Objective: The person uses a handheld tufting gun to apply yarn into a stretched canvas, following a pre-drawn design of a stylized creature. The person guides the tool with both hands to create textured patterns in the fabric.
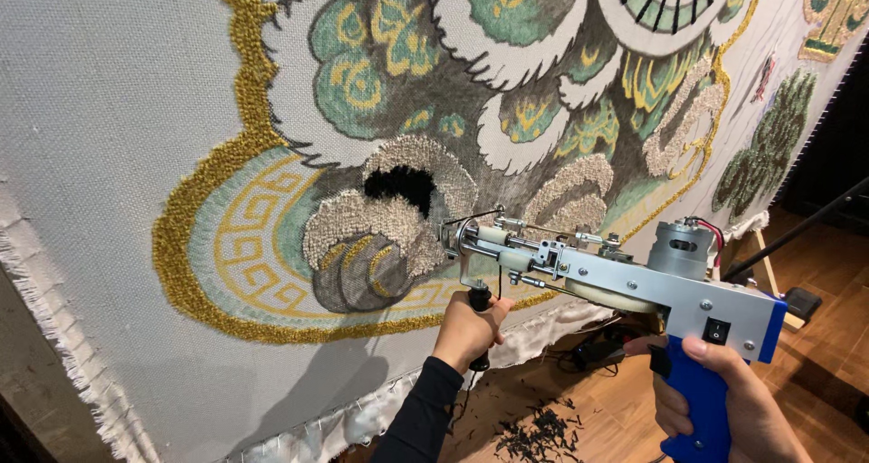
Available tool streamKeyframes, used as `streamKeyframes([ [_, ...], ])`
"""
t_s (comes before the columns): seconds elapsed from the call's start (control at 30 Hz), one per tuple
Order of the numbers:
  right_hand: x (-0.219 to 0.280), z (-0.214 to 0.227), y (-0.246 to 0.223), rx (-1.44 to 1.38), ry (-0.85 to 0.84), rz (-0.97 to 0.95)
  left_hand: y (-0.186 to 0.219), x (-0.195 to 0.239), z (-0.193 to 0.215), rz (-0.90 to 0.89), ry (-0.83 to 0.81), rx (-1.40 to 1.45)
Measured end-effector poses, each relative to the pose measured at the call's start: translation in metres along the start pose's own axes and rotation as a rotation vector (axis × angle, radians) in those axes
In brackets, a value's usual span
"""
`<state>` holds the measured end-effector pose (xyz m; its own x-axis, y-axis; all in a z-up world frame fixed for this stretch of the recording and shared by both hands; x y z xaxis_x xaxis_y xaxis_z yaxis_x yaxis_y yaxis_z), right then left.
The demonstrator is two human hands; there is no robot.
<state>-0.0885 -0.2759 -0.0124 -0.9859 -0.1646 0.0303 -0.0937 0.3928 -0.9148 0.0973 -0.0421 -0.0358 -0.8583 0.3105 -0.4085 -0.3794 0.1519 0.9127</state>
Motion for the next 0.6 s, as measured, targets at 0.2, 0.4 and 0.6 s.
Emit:
streamKeyframes([
  [0.2,-0.005,-0.005,0.004,0.004,0.053,-0.001,0.016,0.003,0.009,-0.021,0.029,0.020],
  [0.4,-0.006,-0.013,0.004,0.021,0.088,0.004,0.017,0.002,0.016,0.002,0.023,0.036],
  [0.6,-0.006,-0.011,0.003,0.031,0.075,-0.005,0.003,-0.001,0.015,0.016,0.067,0.018],
])
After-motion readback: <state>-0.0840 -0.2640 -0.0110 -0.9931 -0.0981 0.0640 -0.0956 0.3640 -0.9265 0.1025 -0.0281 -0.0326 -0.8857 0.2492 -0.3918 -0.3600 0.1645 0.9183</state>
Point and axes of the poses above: each hand's wrist, its own x-axis away from the middle knuckle, its own z-axis out of the back of the hand, y = z × x, the point moved 8 cm from there along -x, towards the middle knuckle, and after that the axes turned 11 degrees about -z, right-handed, at the moved point
